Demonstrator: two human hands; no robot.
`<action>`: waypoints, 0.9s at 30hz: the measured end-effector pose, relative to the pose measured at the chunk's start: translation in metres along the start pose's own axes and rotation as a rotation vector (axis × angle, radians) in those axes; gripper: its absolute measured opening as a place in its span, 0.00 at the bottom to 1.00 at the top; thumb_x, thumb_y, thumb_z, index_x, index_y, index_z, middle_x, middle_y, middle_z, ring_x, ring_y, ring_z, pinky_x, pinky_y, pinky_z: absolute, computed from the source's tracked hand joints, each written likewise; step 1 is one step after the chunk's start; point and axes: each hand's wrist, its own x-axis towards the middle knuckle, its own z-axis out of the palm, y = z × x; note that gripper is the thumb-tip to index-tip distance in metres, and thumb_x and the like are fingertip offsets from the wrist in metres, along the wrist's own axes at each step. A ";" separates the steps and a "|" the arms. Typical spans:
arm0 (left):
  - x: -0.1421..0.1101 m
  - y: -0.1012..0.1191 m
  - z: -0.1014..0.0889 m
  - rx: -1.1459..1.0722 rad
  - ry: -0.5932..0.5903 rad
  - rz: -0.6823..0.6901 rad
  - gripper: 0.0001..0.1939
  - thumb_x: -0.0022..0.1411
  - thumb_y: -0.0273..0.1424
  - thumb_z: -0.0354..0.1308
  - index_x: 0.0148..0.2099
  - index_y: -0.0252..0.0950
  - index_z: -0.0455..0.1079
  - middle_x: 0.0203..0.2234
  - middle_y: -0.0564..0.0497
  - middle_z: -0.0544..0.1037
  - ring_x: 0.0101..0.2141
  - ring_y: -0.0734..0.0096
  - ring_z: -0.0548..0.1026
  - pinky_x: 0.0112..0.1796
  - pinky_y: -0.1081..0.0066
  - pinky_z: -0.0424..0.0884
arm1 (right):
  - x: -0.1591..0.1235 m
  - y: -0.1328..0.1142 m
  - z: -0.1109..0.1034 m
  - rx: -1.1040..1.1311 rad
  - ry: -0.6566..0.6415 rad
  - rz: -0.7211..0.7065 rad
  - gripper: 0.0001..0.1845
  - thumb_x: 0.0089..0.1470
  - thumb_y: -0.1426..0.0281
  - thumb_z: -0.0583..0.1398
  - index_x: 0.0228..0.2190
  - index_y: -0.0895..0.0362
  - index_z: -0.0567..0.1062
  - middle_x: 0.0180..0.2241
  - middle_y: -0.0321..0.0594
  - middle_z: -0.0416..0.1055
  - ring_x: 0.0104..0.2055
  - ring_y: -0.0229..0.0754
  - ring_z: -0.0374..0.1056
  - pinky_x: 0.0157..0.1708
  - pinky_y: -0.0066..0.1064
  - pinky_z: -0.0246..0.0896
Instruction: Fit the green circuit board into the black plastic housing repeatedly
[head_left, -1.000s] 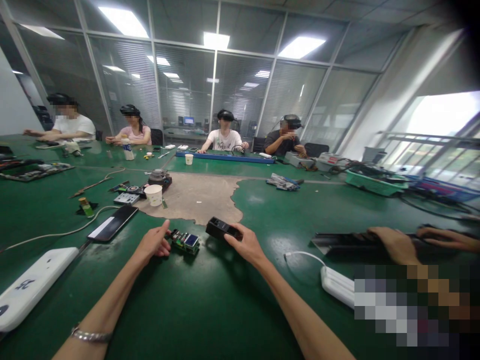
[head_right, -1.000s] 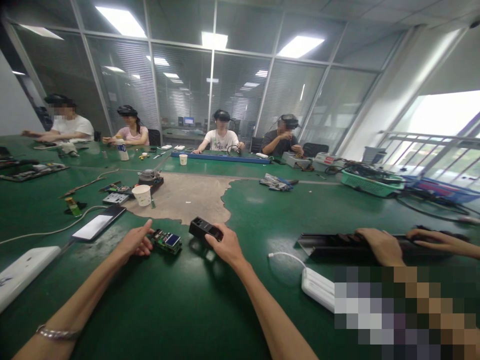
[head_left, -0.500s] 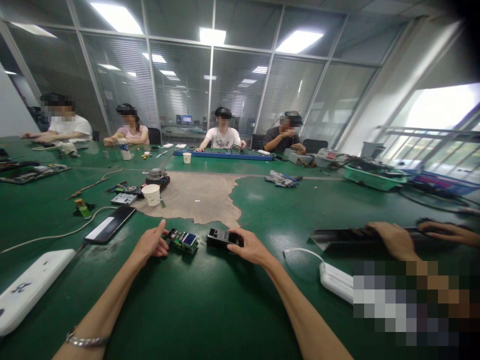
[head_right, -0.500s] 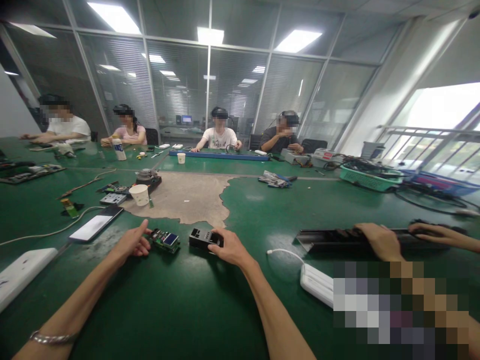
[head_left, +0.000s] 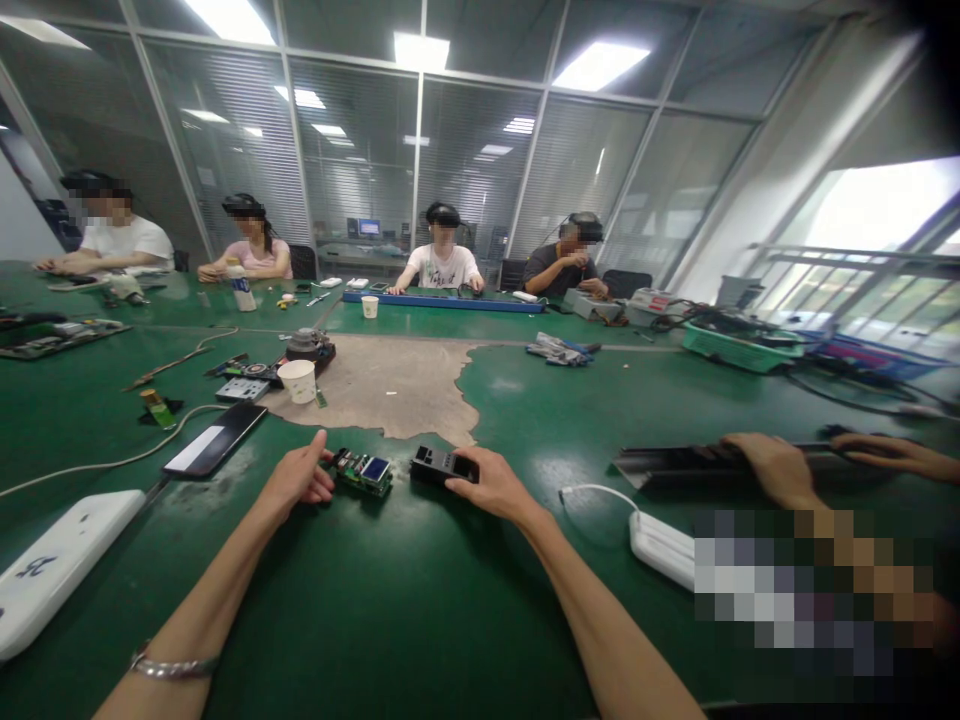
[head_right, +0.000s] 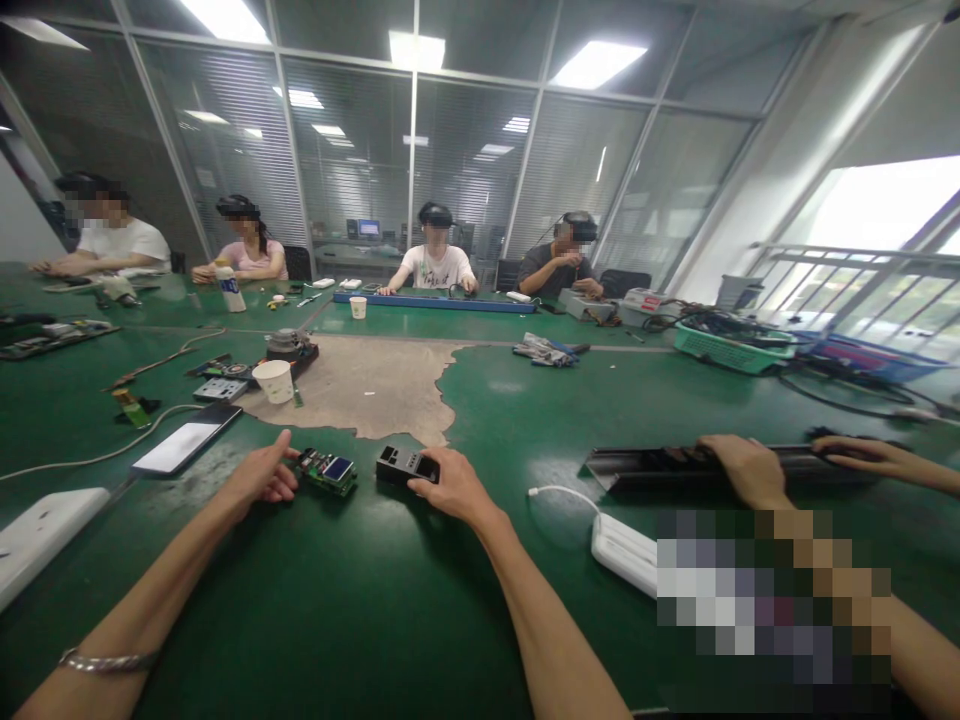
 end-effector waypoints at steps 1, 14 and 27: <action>0.000 0.000 0.000 -0.004 -0.003 0.002 0.42 0.53 0.62 0.47 0.49 0.28 0.68 0.19 0.43 0.78 0.19 0.63 0.77 0.19 0.74 0.68 | 0.000 -0.003 -0.001 0.002 0.002 0.002 0.20 0.47 0.65 0.65 0.43 0.57 0.76 0.41 0.43 0.75 0.43 0.46 0.69 0.44 0.36 0.61; -0.003 0.001 -0.003 0.008 -0.011 0.054 0.43 0.54 0.64 0.42 0.48 0.28 0.68 0.18 0.45 0.77 0.17 0.66 0.74 0.17 0.74 0.64 | 0.036 -0.104 0.033 0.094 0.109 -0.112 0.18 0.52 0.60 0.62 0.42 0.57 0.76 0.35 0.41 0.75 0.34 0.40 0.68 0.34 0.29 0.59; -0.006 0.005 -0.006 0.110 0.010 0.107 0.44 0.57 0.62 0.35 0.47 0.26 0.69 0.15 0.47 0.75 0.15 0.68 0.71 0.17 0.74 0.61 | 0.056 -0.122 0.067 -0.120 0.053 -0.173 0.18 0.51 0.60 0.62 0.41 0.58 0.75 0.37 0.44 0.75 0.39 0.45 0.69 0.40 0.32 0.60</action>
